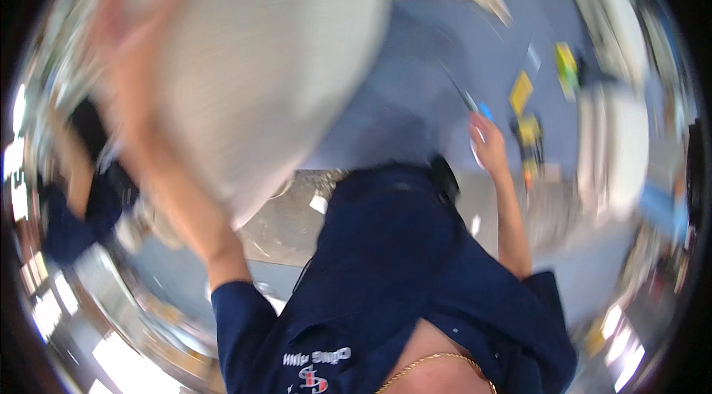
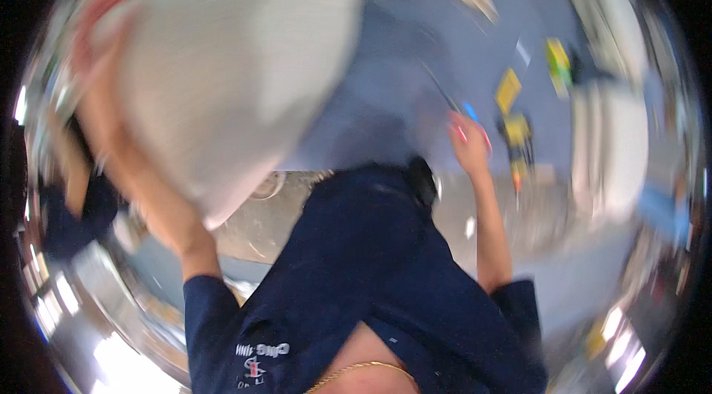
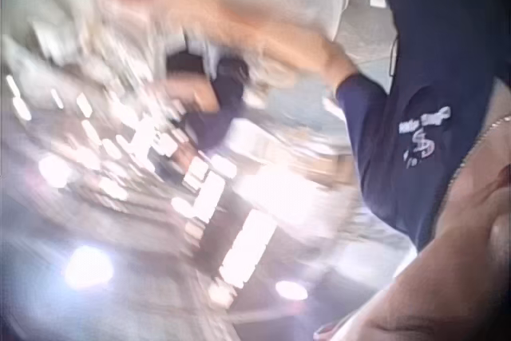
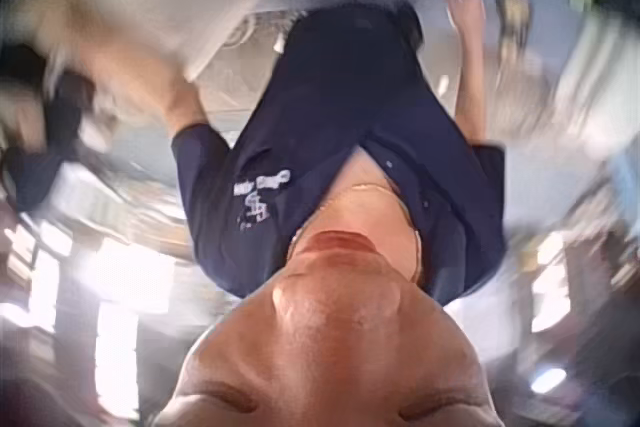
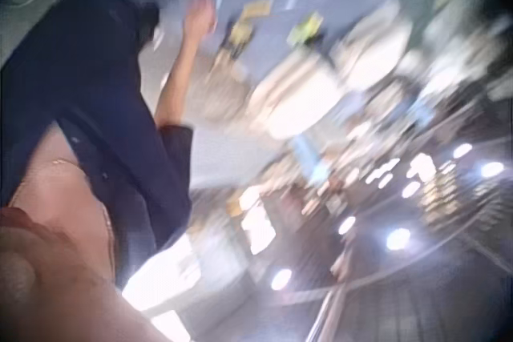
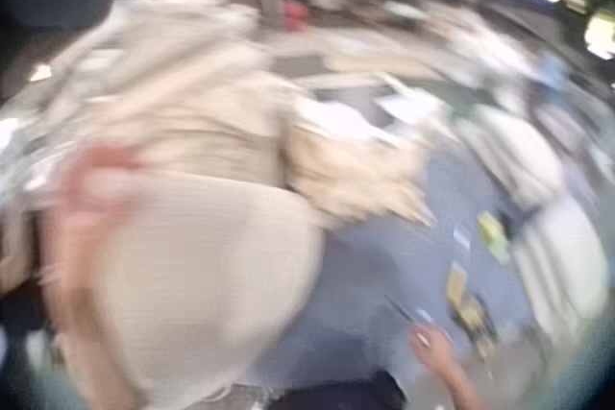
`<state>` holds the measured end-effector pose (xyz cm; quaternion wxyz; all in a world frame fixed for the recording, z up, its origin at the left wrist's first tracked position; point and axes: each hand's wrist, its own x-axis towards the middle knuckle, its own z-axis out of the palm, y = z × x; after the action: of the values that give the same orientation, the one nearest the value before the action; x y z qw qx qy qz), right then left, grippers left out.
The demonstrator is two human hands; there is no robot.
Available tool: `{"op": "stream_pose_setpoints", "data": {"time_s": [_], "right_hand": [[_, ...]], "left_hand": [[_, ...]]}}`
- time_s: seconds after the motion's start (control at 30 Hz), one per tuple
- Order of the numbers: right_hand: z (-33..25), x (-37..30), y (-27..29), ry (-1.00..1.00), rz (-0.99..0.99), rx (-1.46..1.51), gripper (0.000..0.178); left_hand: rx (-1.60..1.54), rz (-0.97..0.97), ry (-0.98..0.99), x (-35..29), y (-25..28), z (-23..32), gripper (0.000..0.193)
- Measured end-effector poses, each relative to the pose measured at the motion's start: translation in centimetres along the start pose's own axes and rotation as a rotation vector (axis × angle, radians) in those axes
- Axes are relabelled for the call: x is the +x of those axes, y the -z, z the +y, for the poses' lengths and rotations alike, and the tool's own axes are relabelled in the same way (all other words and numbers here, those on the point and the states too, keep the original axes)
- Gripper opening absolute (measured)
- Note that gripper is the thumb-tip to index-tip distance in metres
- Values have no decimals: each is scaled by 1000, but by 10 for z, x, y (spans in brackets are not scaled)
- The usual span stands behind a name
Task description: The person is upholstering a chair seat by hand. They use a staple gun to attach fabric to the underside of the seat, a screwdriver to pull the fabric taut, and scissors to trim excess material. The person also inserts cotton stuffing into the seat cover and secures it with a string tie.
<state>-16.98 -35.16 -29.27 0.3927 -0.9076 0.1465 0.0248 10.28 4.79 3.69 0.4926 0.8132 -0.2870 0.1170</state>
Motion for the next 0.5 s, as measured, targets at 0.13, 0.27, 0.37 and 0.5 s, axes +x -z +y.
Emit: {"op": "stream_pose_setpoints", "data": {"time_s": [0.13,0.27,0.37,0.5], "right_hand": [[26,-168,-3,-513,-162,160,27],[2,-333,-111,-902,-66,948,42],[-77,-384,-172,-1172,-111,1353,56],[-146,-391,-209,-1259,96,1658,61]], "left_hand": [[113,-41,2,-7,-9,-15,29],[195,-73,-10,-17,-38,-10,29],[236,-63,-4,-29,-45,-5,29],[262,-50,-21,-37,-41,3,29]]}}
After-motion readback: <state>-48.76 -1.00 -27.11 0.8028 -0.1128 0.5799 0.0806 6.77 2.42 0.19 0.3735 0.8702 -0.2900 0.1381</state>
